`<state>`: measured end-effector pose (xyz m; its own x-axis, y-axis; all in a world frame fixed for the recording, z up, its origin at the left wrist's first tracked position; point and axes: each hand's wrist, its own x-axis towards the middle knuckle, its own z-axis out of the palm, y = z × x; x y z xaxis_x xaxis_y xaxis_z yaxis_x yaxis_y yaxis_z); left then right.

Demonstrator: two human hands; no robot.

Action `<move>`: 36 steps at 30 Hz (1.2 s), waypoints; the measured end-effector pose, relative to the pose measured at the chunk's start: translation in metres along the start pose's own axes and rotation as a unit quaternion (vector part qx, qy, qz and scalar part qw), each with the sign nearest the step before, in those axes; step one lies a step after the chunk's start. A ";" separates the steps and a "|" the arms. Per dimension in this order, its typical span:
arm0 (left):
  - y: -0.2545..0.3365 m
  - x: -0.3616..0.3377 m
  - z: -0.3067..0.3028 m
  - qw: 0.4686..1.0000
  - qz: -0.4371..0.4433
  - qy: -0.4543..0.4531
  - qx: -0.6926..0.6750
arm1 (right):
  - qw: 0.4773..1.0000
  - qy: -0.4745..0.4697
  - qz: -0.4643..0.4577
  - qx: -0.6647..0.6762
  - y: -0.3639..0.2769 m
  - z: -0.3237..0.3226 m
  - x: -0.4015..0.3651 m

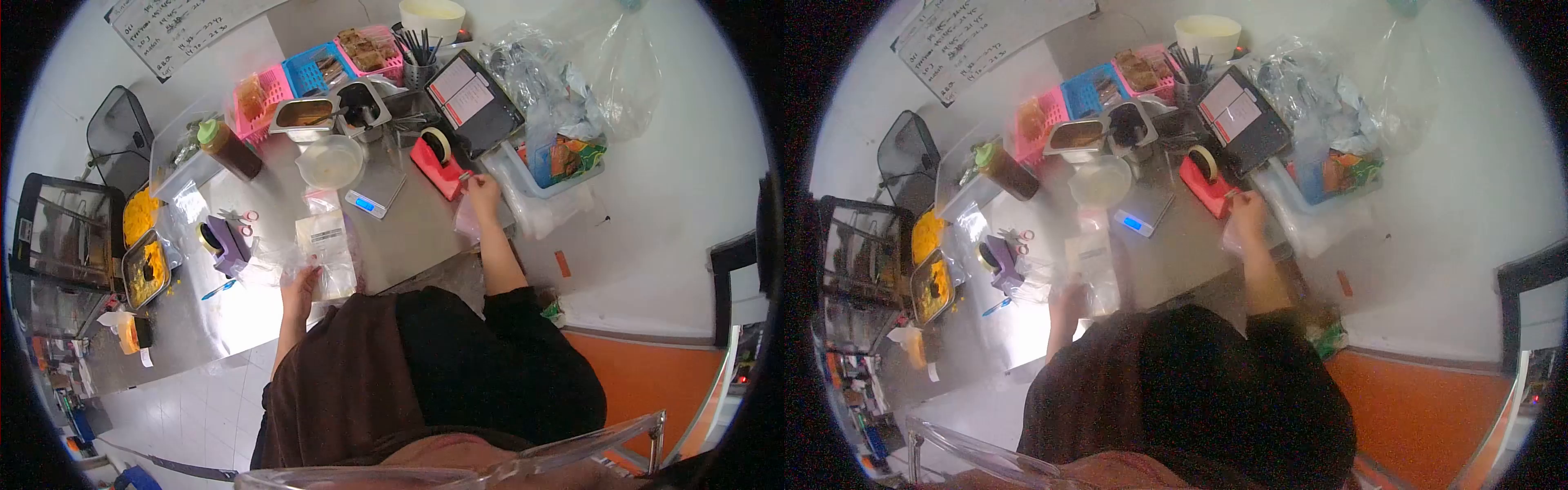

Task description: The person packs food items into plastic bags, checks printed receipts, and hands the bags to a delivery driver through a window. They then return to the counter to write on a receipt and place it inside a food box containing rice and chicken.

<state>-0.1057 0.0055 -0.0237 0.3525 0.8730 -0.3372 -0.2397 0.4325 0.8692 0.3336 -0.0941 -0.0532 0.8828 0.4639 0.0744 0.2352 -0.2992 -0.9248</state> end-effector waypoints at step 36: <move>0.077 -0.004 0.100 0.656 0.702 -0.044 0.275 | 0.855 0.394 -0.260 -0.215 -0.106 -0.144 -0.132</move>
<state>-0.0351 0.0126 0.0811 0.1893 0.2973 0.9358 -0.0296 -0.9509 0.3080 0.2504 -0.2443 0.0890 0.5731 -0.0280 0.8190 0.6581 -0.5799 -0.4802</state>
